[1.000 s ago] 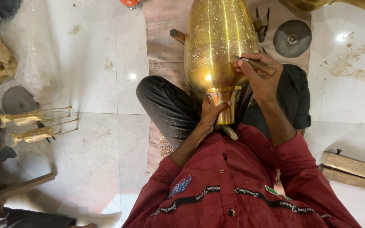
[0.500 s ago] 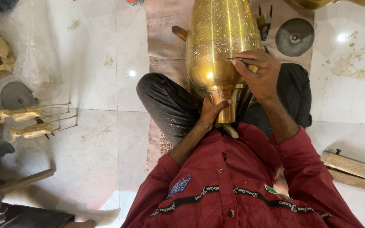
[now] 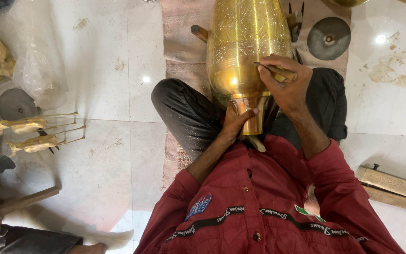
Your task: The person sits on the floor with a large brass vase held between their legs and engraves decorative patterns into its surface. They hold a small chisel against the brass with one hand and strike it with a wooden mallet held in the other hand, repositioning the chisel repeatedly to work across different areas of the vase.
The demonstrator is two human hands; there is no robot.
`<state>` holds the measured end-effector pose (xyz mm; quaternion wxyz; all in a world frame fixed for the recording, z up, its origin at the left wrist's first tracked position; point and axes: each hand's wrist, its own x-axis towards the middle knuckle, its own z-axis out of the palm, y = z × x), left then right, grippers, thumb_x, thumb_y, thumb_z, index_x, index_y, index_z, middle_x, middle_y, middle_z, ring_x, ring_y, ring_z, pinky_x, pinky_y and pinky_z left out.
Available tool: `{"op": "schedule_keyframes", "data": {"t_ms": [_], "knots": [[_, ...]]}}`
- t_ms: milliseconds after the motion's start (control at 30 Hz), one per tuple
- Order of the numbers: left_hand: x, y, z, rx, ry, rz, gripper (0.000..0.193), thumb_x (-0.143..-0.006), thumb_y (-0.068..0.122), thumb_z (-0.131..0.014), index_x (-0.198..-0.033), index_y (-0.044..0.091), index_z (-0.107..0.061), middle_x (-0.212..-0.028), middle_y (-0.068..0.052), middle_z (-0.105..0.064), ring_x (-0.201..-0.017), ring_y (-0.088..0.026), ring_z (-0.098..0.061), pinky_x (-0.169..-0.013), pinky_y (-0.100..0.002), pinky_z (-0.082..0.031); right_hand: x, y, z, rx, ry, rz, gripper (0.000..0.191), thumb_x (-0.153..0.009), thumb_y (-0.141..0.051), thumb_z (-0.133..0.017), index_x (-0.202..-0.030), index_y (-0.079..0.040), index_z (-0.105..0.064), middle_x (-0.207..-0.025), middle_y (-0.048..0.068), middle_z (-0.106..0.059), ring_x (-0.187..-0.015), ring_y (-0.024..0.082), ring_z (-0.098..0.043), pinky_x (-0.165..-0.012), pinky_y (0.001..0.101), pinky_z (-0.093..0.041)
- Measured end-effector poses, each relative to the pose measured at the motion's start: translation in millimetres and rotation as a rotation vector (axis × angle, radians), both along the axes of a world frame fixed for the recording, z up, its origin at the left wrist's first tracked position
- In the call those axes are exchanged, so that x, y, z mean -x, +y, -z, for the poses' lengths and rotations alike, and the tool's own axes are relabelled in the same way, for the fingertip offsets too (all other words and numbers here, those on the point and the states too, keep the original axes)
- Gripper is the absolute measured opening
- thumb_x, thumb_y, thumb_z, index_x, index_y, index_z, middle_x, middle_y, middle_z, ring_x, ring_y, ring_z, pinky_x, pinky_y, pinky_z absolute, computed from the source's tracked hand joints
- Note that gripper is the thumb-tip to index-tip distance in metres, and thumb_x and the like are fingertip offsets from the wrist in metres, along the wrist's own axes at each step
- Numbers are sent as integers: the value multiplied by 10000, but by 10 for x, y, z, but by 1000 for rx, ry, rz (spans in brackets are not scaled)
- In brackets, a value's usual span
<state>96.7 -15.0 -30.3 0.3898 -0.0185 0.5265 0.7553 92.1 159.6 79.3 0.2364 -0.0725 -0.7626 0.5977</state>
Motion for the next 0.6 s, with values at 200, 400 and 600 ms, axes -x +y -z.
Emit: {"op": "schedule_keyframes", "data": {"t_ms": [200,400,600], "knots": [[7,8,34,69,-18,26,864,-768,293,-856,-1397,-72,-390,-1240,-233,-625,-1119,-285,-672,-964,-395,-588,13,-7,-38,-106,-9,25,163,-989,39,-792,-1149,23,-762,-1131,152,-766,-1041,175,-750,-925,287,-618],[6,-3,55,54,-10,27,873,-769,292,-854,-1404,-80,-385,-1255,-247,-619,-1133,-286,-666,-973,-392,-581,23,-5,-25,-92,-11,12,159,-991,35,-785,-1147,24,-759,-1128,154,-763,-1037,184,-759,-909,285,-632],[3,0,49,49,6,27,841,-788,275,-848,-1399,-93,-402,-1237,-243,-633,-1116,-286,-671,-965,-396,-584,23,-2,-27,-75,-1,5,152,-996,31,-781,-1145,22,-756,-1138,157,-756,-1048,194,-758,-921,296,-642]]}}
